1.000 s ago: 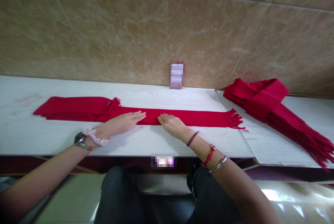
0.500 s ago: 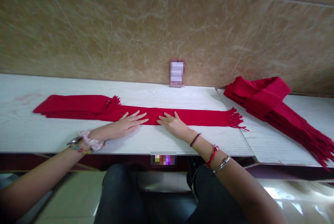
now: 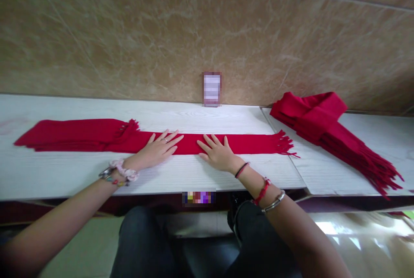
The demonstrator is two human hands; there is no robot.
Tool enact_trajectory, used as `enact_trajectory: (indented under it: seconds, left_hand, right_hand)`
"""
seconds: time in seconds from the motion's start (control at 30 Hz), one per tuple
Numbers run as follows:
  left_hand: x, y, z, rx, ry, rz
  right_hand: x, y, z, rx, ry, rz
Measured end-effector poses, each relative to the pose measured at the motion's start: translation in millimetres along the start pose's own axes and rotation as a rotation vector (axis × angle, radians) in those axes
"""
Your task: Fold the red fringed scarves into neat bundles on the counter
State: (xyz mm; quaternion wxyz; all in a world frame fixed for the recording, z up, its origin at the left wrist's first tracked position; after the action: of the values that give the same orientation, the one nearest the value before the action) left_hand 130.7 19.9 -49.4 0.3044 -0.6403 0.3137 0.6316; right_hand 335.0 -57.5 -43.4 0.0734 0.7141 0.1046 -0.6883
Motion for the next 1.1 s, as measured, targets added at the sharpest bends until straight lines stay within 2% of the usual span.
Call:
enact_trajectory:
  seconds: [0.13,0.23,0.3,0.43,0.53,0.7,0.8,0.87,0.93,1.0,1.1]
  left_hand:
    - [-4.6,-3.5,-3.4,-0.018,0.029,0.023]
    - [-10.2,-17.2,-16.6,0.043,0.002,-0.065]
    - [-10.1,-27.6,-26.9,0.107,-0.017,-0.117]
    - [-2.2,-38.6,-36.3,0.150,-0.039,-0.087]
    - [-0.3,-38.6,-35.2,0.137,-0.030,-0.074]
    - [-1.1,-38.4,-33.7,0.122,-0.030,-0.069]
    - [-0.3,-39.8,-34.2,0.115,-0.027,-0.079]
    - [0.3,-40.4,-34.2,0.106,-0.020,-0.087]
    - [0.6,-40.4,-34.0,0.101,-0.017,-0.094]
    - [0.4,-40.0,-34.0,0.101,-0.021,-0.106]
    - [-0.8,-39.7,-35.3,0.099,-0.025,-0.134]
  right_hand:
    - [3.5,16.2,-36.3,0.171,0.051,-0.025]
    - [3.0,16.4,-48.0,0.272,0.027,-0.108]
    - [2.7,12.8,-45.6,0.243,0.008,-0.116]
    - [5.5,15.2,-49.4,0.174,0.016,-0.036]
    - [11.1,33.4,-81.9,0.262,0.031,-0.008]
    - [22.4,78.9,-159.2,0.437,0.076,-0.056]
    - [21.2,93.8,-184.6,0.530,0.094,-0.108]
    - [13.3,91.6,-184.2,0.579,0.098,-0.179]
    - [1.4,79.7,-168.5,0.586,0.081,-0.256]
    - [-9.8,60.9,-139.0,0.521,0.029,-0.289]
    - [-16.5,30.8,-81.5,0.292,-0.037,-0.240]
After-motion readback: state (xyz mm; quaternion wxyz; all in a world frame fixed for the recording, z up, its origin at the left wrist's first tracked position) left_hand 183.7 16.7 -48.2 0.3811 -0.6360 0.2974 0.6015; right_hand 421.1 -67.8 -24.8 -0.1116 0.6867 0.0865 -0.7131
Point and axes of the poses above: each hand's wrist, its own y-axis away from the middle knuckle, its own x-axis out of the palm, z = x × y, the point moved 3 cm from there along -y, towards the middle knuckle, and after that the axes turned 8 degrees about x, right-handed, at the moved point
